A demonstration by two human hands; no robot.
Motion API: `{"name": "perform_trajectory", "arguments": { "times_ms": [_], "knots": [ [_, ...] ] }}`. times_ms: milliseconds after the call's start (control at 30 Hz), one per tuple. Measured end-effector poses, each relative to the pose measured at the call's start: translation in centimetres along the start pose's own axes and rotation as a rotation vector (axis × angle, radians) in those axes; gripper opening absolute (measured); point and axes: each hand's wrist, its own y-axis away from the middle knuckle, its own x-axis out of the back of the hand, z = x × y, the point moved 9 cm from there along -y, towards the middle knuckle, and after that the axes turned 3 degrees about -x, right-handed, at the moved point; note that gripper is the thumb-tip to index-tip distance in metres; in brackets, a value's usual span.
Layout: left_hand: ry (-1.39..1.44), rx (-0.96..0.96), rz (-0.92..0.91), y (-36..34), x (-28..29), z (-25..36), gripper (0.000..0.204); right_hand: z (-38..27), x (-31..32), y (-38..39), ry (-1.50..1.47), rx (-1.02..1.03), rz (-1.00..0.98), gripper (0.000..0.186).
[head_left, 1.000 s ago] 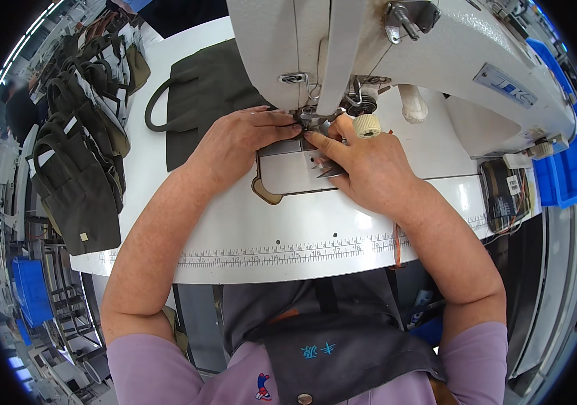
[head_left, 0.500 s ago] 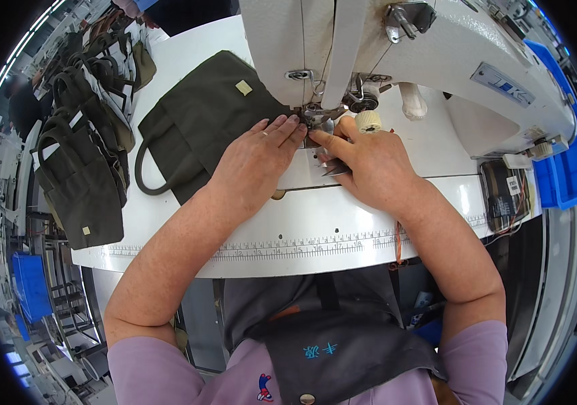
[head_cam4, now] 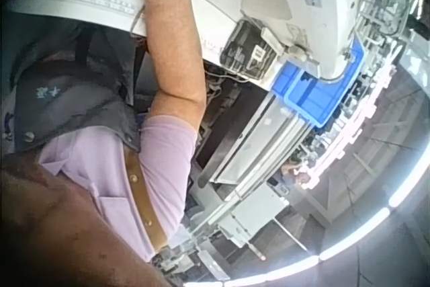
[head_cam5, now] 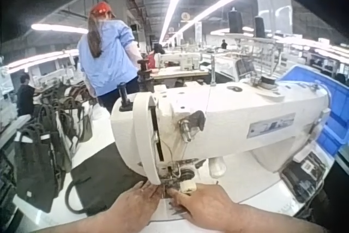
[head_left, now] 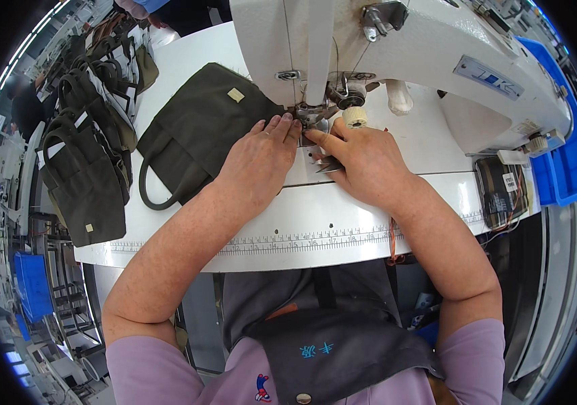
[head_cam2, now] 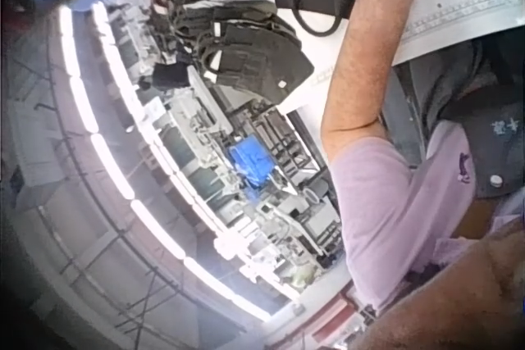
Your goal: Sewing and trimming threads on a dark green fabric bag using an industrial sewing machine.
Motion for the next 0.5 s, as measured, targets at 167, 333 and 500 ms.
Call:
{"name": "perform_trajectory", "arguments": {
  "times_ms": [167, 333, 500],
  "knots": [
    [0.252, -0.08, -0.104, -0.9, 2.2, -1.8, 0.048, 0.3, 0.5, 0.2, -0.034, 0.009, 0.044, 0.041],
    [0.351, -0.112, -0.067, 1.1, -0.3, -4.3, 0.046, 0.0, 0.7, -0.1, -0.055, -0.006, 0.029, 0.042],
    [0.198, 0.162, -0.184, 2.8, -0.1, 0.4, 0.057, 0.7, 0.2, 0.3, -0.032, -0.003, -0.004, 0.042]
  ]
}}
